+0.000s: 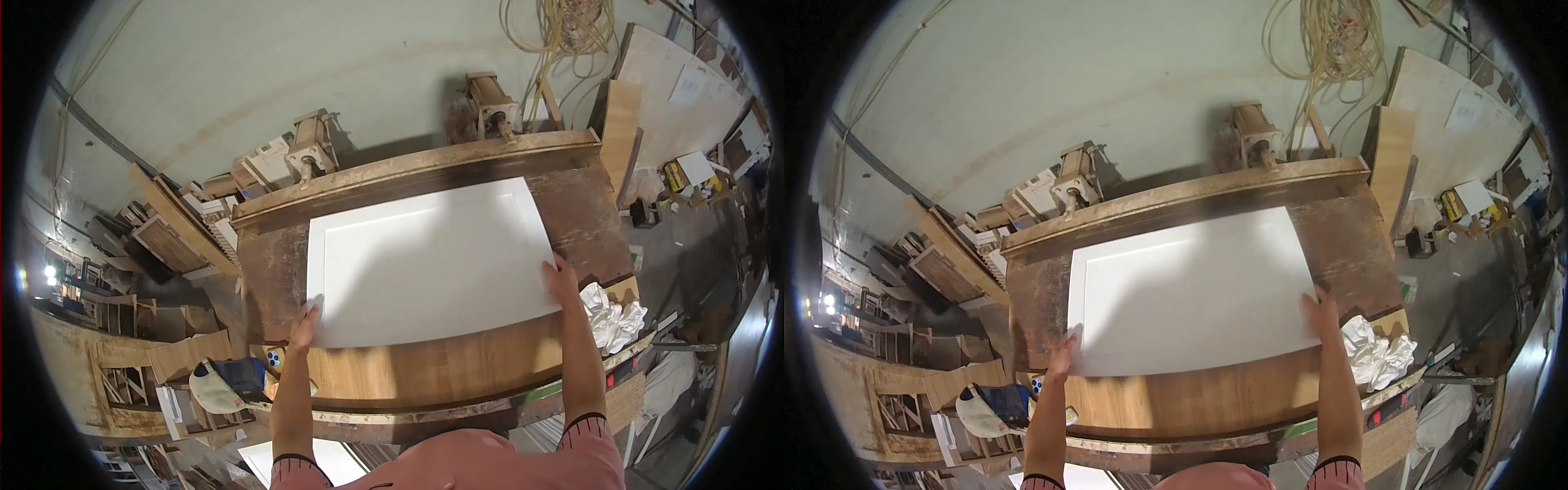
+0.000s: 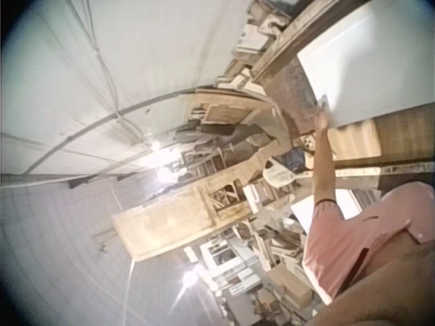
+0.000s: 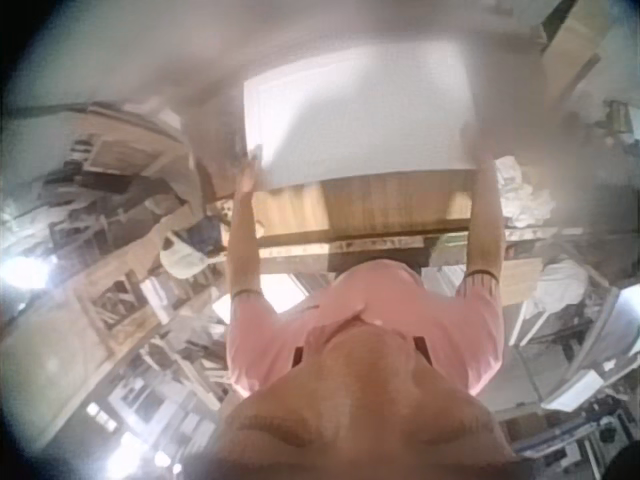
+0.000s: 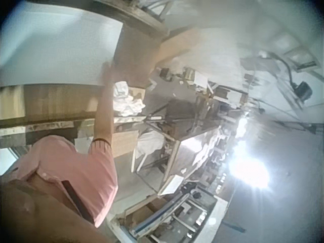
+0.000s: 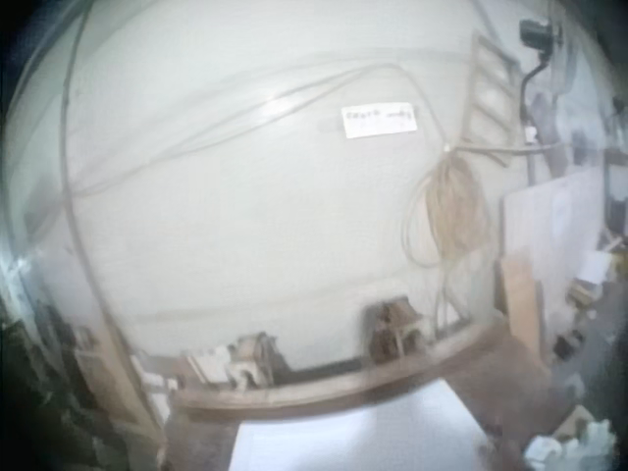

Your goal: The person places white cabinet door panels on a worktable one at a time by hand, touches and presses the edges, and removes each panel to stack it on a pile on the floor.

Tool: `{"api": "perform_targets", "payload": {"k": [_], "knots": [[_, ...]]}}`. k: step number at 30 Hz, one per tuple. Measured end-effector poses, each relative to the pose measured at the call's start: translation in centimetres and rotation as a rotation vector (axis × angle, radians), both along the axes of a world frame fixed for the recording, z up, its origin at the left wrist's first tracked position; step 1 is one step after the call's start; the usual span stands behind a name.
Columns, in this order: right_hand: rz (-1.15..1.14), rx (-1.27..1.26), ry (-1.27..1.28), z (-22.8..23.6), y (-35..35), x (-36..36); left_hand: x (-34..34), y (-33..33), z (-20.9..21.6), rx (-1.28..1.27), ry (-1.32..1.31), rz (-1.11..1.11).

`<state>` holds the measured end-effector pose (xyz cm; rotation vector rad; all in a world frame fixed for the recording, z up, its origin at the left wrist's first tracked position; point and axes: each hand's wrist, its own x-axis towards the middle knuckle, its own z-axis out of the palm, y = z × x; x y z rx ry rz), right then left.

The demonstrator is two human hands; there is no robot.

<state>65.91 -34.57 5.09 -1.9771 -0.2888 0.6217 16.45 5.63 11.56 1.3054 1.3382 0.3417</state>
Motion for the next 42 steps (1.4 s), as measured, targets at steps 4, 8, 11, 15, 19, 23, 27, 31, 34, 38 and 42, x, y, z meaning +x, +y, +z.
{"api": "perform_targets", "payload": {"k": [4, 8, 11, 15, 19, 23, 27, 31, 34, 38, 42], "knots": [[-0.078, -0.546, -0.482, -0.3, 3.8, 0.0, 1.3, 3.1, -5.5, 0.415, 0.425, -0.262], [-0.166, -0.529, -0.606, -0.8, 5.5, -2.9, 4.4, -0.5, -6.6, 0.662, 0.567, -0.135], [-0.092, -0.437, -0.661, -2.3, 3.2, -3.4, 2.1, -2.3, -6.9, 0.742, 0.563, -0.143], [0.077, -0.316, -0.633, -1.0, 1.0, -2.0, 0.6, -1.8, -7.0, 0.651, 0.596, -0.098], [0.024, -0.316, -0.513, 0.3, 3.8, 1.6, 4.0, 2.6, -7.4, 0.8, 0.531, -0.238], [-0.006, -0.456, -0.697, -0.4, 7.1, 3.4, 8.5, 4.3, -6.2, 0.745, 0.7, -0.177], [-0.08, -0.477, -0.887, -3.0, 9.2, 3.0, 7.8, 4.5, -7.8, 0.889, 0.679, -0.115], [-0.136, -0.328, -0.924, -1.7, 10.2, 1.5, 8.8, 3.7, -6.1, 0.854, 0.648, -0.12], [-0.158, -0.315, -0.904, -1.0, 10.5, 1.3, 8.8, 4.0, -6.3, 0.816, 0.659, -0.114], [-0.139, -0.377, -0.839, -0.8, 10.0, 1.4, 9.1, 3.7, -6.8, 0.902, 0.647, -0.097], [-0.151, -0.365, -0.855, -0.7, 9.9, 1.2, 9.1, 3.5, -6.9, 0.893, 0.651, -0.098]]}}
